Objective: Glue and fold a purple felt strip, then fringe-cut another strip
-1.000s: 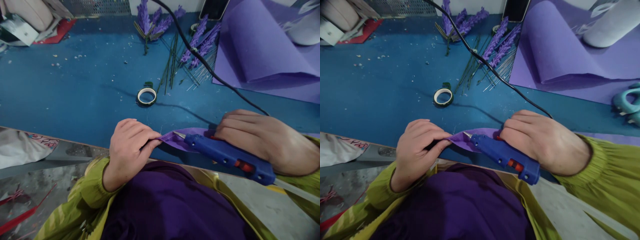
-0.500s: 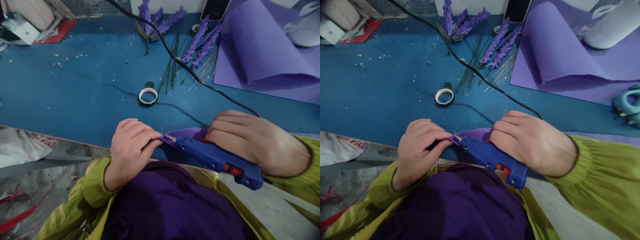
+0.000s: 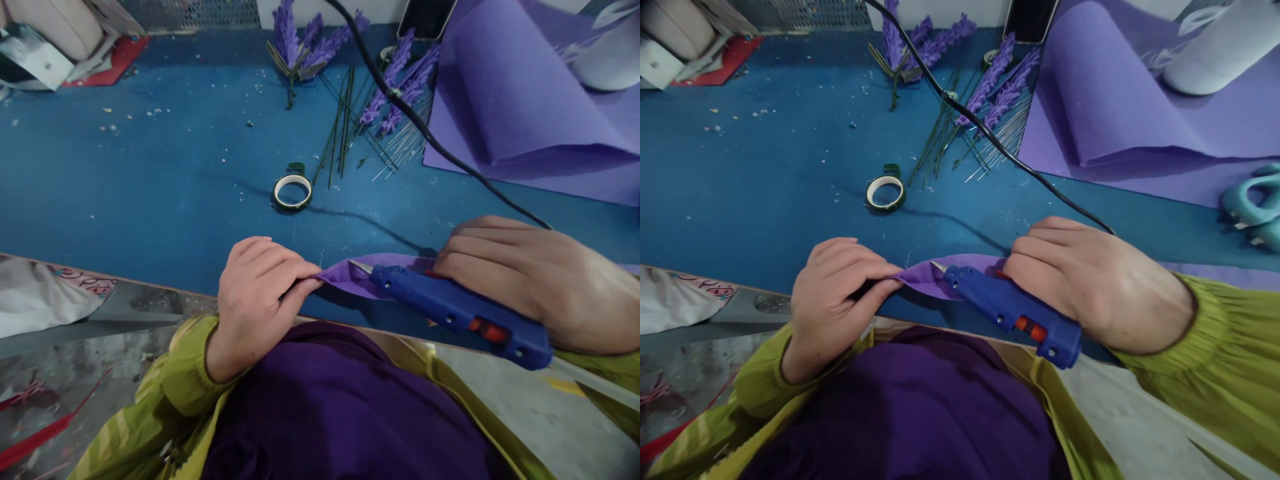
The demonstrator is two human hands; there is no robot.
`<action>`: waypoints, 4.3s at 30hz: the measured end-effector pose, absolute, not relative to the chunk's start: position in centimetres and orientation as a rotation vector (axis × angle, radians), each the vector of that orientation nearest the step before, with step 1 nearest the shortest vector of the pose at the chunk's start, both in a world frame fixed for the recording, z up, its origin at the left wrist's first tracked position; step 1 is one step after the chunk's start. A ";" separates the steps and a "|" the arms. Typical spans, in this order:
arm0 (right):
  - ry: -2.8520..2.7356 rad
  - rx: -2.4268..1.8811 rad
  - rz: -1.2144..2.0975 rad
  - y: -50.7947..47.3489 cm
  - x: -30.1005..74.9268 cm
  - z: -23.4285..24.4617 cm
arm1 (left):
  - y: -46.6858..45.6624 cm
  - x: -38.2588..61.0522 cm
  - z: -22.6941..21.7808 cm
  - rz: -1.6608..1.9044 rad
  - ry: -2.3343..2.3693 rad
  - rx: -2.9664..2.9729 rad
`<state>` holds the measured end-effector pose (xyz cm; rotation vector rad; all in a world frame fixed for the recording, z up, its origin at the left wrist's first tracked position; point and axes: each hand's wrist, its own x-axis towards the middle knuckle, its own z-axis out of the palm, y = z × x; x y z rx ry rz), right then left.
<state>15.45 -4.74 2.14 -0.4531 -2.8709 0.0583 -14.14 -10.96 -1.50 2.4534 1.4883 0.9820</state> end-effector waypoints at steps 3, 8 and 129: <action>-2.870 -0.451 0.048 -4.9 15.3 2.0 | -10.9 -14.2 -1.5 0.980 1.490 2.448; -2.822 -0.480 0.049 -5.1 14.9 1.3 | -11.0 -14.1 -1.4 0.983 1.484 2.454; -2.529 -0.950 0.105 -9.0 10.2 1.5 | -11.4 -13.1 -1.0 1.098 1.279 2.395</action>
